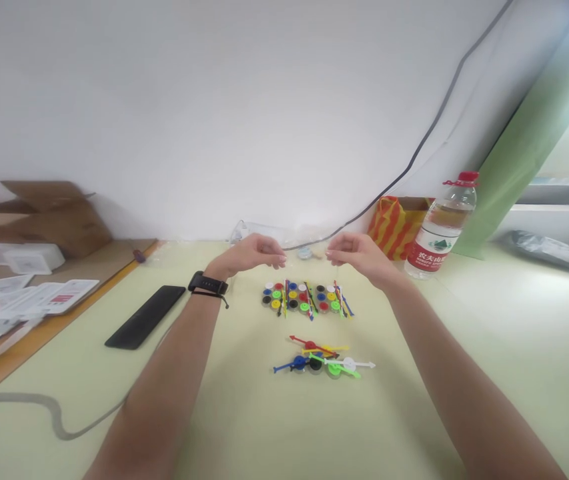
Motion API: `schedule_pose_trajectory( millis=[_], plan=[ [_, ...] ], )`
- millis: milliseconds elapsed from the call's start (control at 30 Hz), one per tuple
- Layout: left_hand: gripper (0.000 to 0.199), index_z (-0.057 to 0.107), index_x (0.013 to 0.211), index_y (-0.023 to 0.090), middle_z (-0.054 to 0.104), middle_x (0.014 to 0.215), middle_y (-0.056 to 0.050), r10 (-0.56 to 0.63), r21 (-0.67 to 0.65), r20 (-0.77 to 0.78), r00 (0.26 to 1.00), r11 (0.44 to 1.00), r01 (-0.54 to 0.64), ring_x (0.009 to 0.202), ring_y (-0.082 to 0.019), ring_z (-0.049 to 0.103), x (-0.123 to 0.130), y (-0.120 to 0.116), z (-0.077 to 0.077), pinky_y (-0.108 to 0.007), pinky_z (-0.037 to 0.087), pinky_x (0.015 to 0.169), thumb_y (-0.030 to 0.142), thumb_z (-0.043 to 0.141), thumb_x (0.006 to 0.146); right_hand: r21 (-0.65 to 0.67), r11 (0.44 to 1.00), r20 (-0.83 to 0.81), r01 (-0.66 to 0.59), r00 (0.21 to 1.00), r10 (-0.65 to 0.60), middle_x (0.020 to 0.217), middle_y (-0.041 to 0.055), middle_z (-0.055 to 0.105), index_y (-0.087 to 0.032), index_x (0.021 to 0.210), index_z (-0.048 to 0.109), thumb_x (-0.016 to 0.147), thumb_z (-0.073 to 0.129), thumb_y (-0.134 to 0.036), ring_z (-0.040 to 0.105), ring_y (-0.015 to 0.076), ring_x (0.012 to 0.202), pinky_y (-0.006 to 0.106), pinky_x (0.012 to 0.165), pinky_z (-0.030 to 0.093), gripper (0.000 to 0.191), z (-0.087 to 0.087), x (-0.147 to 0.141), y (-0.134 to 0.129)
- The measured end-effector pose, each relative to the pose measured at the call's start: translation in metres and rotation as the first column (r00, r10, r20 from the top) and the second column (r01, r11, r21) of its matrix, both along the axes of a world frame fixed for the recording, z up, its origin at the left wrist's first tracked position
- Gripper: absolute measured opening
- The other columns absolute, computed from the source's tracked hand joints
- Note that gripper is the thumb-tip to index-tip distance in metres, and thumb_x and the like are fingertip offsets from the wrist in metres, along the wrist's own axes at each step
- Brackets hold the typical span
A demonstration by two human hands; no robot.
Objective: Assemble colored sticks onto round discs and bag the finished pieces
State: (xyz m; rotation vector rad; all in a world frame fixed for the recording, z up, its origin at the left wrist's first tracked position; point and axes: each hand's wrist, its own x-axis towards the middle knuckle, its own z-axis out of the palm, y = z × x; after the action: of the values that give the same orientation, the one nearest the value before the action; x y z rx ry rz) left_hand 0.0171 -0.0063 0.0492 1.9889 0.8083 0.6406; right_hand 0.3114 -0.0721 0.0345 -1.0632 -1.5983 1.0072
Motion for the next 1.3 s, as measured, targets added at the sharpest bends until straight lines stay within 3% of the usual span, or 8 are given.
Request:
schedule_pose_trajectory(
  millis=[100,233,433,733,900,1033,1167,1300],
  plan=[
    [0.030,0.077,0.079,0.018,0.077,0.083,-0.012,0.054,0.039,-0.010,0.998,0.998,-0.054,0.078,-0.024,0.072,0.002,0.002,-0.002,-0.037,0.056,0.076,0.047,0.082,0.075,-0.021,0.994,-0.092,0.104,0.990,-0.105,0.087,0.0064,0.075,-0.019,0.084,0.063,0.070,0.088,-0.042,0.071,0.0206,0.083,0.038,0.084,0.055,0.037,0.002,-0.002,0.000],
    [0.032,0.077,0.081,0.018,0.077,0.082,-0.011,0.091,0.057,0.028,0.995,0.994,-0.093,0.079,-0.023,0.071,0.003,0.002,0.000,-0.035,0.056,0.077,0.048,0.082,0.074,-0.110,0.993,-0.141,0.047,0.988,-0.062,0.101,0.0111,0.078,-0.019,0.090,0.066,0.077,0.084,-0.044,0.073,0.0242,0.100,0.041,0.097,0.054,0.033,0.007,-0.002,-0.004],
    [0.036,0.079,0.095,0.017,0.078,0.089,-0.010,0.032,0.071,-0.016,0.999,0.997,-0.031,0.087,-0.022,0.072,0.006,-0.006,0.008,-0.034,0.056,0.083,0.049,0.080,0.078,-0.093,0.966,-0.131,-0.239,0.965,0.226,0.125,0.0104,0.072,-0.021,0.106,0.074,0.088,0.072,-0.053,0.065,0.0264,0.122,0.044,0.112,0.046,0.037,0.013,-0.002,-0.012],
    [0.044,0.073,0.123,0.023,0.074,0.120,-0.011,-0.144,0.015,0.015,0.989,0.989,0.144,0.114,-0.027,0.068,0.018,-0.019,0.013,-0.042,0.051,0.102,0.049,0.071,0.088,-0.047,0.813,-0.040,-0.581,0.814,0.580,0.151,0.0062,0.054,-0.031,0.141,0.059,0.096,0.061,-0.056,0.046,0.0278,0.142,0.048,0.120,0.034,0.052,0.020,-0.001,-0.022],
    [0.060,0.059,0.142,0.026,0.055,0.148,-0.012,-0.405,-0.121,0.074,0.911,0.903,0.411,0.138,-0.033,0.050,0.024,-0.031,0.018,-0.048,0.043,0.110,0.064,0.053,0.095,-0.081,0.710,-0.060,-0.699,0.715,0.697,0.162,0.0031,0.038,-0.032,0.151,0.048,0.093,0.051,-0.071,0.032,0.0277,0.150,0.047,0.123,0.026,0.069,0.023,-0.003,-0.026],
    [0.083,0.054,0.147,0.024,0.049,0.154,-0.012,-0.572,-0.215,0.190,0.798,0.768,0.603,0.146,-0.036,0.039,0.030,-0.040,0.022,-0.049,0.033,0.117,0.081,0.031,0.091,-0.155,0.661,-0.154,-0.734,0.679,0.718,0.156,0.0065,0.048,-0.026,0.147,0.053,0.087,0.022,-0.089,0.035,0.0314,0.149,0.049,0.122,0.027,0.092,0.019,-0.008,-0.027],
    [0.107,0.053,0.148,0.019,0.044,0.157,-0.013,-0.610,-0.252,0.204,0.765,0.723,0.644,0.149,-0.039,0.032,0.030,-0.045,0.024,-0.049,0.030,0.118,0.094,0.019,0.080,-0.235,0.694,-0.123,-0.681,0.729,0.673,0.150,0.0096,0.054,-0.021,0.146,0.054,0.073,0.000,-0.097,0.030,0.0318,0.151,0.048,0.121,0.027,0.118,0.016,-0.012,-0.030],
    [0.122,0.040,0.155,0.012,0.040,0.159,-0.014,-0.566,-0.303,0.180,0.805,0.746,0.592,0.151,-0.038,0.025,0.022,-0.041,0.023,-0.048,0.027,0.119,0.093,-0.008,0.077,-0.231,0.669,-0.046,-0.706,0.695,0.718,0.157,0.0075,0.046,-0.021,0.149,0.050,0.075,-0.004,-0.095,0.027,0.0302,0.152,0.045,0.122,0.025,0.118,0.024,-0.014,-0.038]
  ],
)
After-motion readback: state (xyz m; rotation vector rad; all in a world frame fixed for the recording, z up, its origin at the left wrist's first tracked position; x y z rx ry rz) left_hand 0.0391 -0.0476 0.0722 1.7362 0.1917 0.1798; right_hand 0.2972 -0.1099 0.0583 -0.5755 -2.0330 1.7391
